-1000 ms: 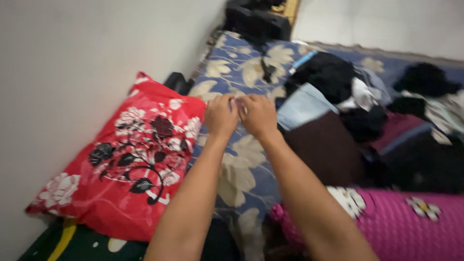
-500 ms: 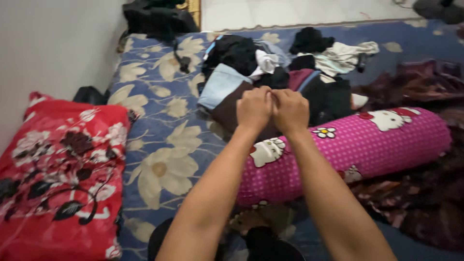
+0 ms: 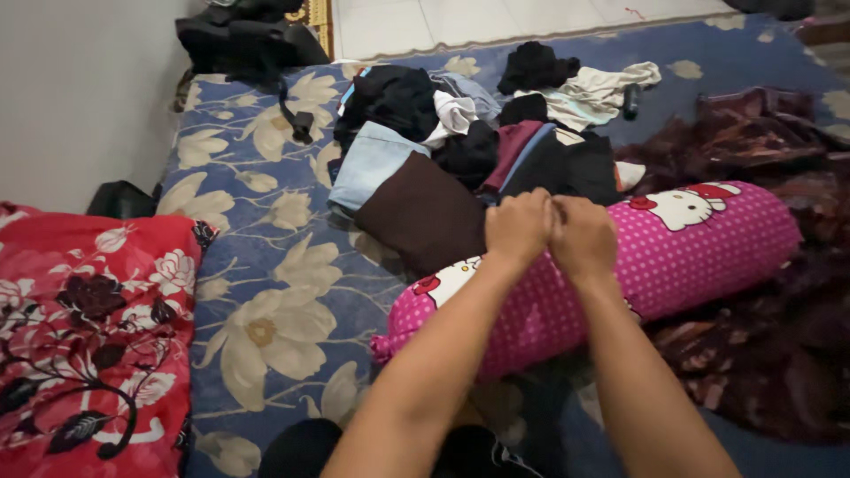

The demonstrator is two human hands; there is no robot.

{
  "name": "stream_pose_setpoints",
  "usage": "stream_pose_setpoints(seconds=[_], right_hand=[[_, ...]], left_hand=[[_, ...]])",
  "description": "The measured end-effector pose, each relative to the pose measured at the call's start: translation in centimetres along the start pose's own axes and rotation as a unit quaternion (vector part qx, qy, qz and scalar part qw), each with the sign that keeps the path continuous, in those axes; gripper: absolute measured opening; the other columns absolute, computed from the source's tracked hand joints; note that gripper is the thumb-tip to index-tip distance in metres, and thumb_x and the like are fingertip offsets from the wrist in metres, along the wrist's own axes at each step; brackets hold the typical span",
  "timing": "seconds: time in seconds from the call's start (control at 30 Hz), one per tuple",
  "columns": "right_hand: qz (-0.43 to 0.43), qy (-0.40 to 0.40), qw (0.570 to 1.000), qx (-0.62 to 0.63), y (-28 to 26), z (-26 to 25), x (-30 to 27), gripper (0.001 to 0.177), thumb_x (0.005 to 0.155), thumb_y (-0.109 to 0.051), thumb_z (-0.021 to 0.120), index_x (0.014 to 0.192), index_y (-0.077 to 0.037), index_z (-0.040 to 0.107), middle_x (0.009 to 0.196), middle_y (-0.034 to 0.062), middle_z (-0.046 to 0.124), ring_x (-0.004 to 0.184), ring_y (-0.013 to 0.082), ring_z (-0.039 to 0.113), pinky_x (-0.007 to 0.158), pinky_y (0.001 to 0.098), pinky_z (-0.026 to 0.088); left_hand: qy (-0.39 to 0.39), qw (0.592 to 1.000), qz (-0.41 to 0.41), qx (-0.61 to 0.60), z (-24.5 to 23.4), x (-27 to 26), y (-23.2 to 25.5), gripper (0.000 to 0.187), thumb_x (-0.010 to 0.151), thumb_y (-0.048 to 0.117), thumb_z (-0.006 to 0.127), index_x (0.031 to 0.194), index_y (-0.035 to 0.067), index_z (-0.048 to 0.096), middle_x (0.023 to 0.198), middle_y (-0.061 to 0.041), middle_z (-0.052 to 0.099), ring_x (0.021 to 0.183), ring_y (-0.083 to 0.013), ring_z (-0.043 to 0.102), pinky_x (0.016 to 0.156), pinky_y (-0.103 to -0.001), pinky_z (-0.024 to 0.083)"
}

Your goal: The person arranges pillows and a body pillow on a bed, then folds and places several pieces of clothing and a scarf on the bed. The person also moves a book and a backpack to the bed.

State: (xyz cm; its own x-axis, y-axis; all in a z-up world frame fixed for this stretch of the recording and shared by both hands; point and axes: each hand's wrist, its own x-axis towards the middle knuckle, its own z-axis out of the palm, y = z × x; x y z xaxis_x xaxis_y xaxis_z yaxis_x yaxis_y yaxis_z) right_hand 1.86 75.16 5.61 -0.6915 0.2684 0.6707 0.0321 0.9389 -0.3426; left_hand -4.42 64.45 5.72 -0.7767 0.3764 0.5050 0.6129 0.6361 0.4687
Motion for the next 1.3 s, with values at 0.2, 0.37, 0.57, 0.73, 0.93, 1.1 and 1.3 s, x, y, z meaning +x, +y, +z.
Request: stream_pose_setpoints(seconds=[0.2,0.37,0.57,0.73,0.93,1.1,1.3], right_hand=[[0.082,-0.034,0.995,-0.052,3.1,0.3,-4.8,0.02,0.096,-0.029,0.068,0.102,-0.012,0.077,0.103,0.0117,0.074,0.1,0.0348,0.067,0.092,0.0489,0.05],[0.17,-0.037,0.982,-0.069,4.0,0.4,-7.1,0.03,0.094,-0.04,0.069,0.113,-0.016,0.074,0.127,0.0092,0.066,0.129,0.0332,0.055,0.117,0.0536,0.037],[0.437,-0.029,0.896,-0.073,4.2,0.7,-7.8,0.088,0.082,-0.066,0.073,0.153,-0.024,0.044,0.165,0.0266,0.019,0.153,0.0468,0.018,0.117,0.0683,0.017],[0.532,-0.014,0.844,-0.07,6.5,1.4,-8.2,0.123,0.07,-0.078,0.077,0.164,-0.019,0.023,0.165,0.03,0.014,0.151,0.0527,0.016,0.117,0.0685,0.021],[0.645,-0.032,0.762,-0.043,7.7,1.8,-7.9,0.146,0.06,-0.084,0.078,0.167,-0.017,0.005,0.165,0.0347,0.009,0.15,0.0567,0.016,0.116,0.0697,0.025],[0.715,-0.015,0.699,-0.02,8.1,1.7,-8.7,0.148,0.062,-0.09,0.074,0.168,-0.015,0.003,0.161,0.0403,0.016,0.149,0.0573,0.023,0.118,0.067,0.025],[0.734,0.064,0.676,-0.022,9.5,2.4,-10.7,0.138,0.068,-0.093,0.071,0.156,0.003,0.025,0.154,0.037,0.036,0.14,0.0516,0.042,0.114,0.0581,0.037]], left_hand=[[-0.127,0.991,-0.036,0.014,2.3,-3.8,-0.3,0.038,0.097,0.043,0.053,0.107,0.011,0.071,0.105,-0.013,0.073,0.099,-0.0371,0.068,0.083,-0.058,0.049],[-0.213,0.975,-0.067,0.018,3.1,-4.7,-1.0,0.054,0.096,0.052,0.049,0.125,0.011,0.068,0.123,-0.014,0.067,0.117,-0.037,0.061,0.098,-0.06,0.043],[-0.335,0.933,-0.13,0.012,1.8,-2.5,-1.1,0.086,0.09,0.073,0.045,0.143,0.007,0.055,0.145,-0.019,0.053,0.134,-0.0401,0.049,0.109,-0.061,0.034],[-0.39,0.91,-0.139,0.017,0.9,-1.9,-0.5,0.103,0.081,0.084,0.047,0.149,0.007,0.048,0.149,-0.02,0.05,0.138,-0.0381,0.047,0.113,-0.06,0.032],[-0.376,0.917,-0.133,0.02,1.3,-2.0,-0.8,0.107,0.081,0.086,0.046,0.148,0.003,0.047,0.145,-0.022,0.053,0.137,-0.0373,0.048,0.113,-0.06,0.031],[-0.355,0.928,-0.11,0.024,2.3,-3.3,-0.5,0.099,0.088,0.083,0.04,0.142,0.0,0.052,0.141,-0.02,0.059,0.132,-0.0367,0.053,0.111,-0.059,0.034],[-0.344,0.935,-0.085,-0.029,3.1,-3.9,-0.7,0.078,0.094,0.073,0.039,0.13,0.009,0.064,0.12,-0.021,0.07,0.112,-0.0402,0.066,0.1,-0.06,0.043]])
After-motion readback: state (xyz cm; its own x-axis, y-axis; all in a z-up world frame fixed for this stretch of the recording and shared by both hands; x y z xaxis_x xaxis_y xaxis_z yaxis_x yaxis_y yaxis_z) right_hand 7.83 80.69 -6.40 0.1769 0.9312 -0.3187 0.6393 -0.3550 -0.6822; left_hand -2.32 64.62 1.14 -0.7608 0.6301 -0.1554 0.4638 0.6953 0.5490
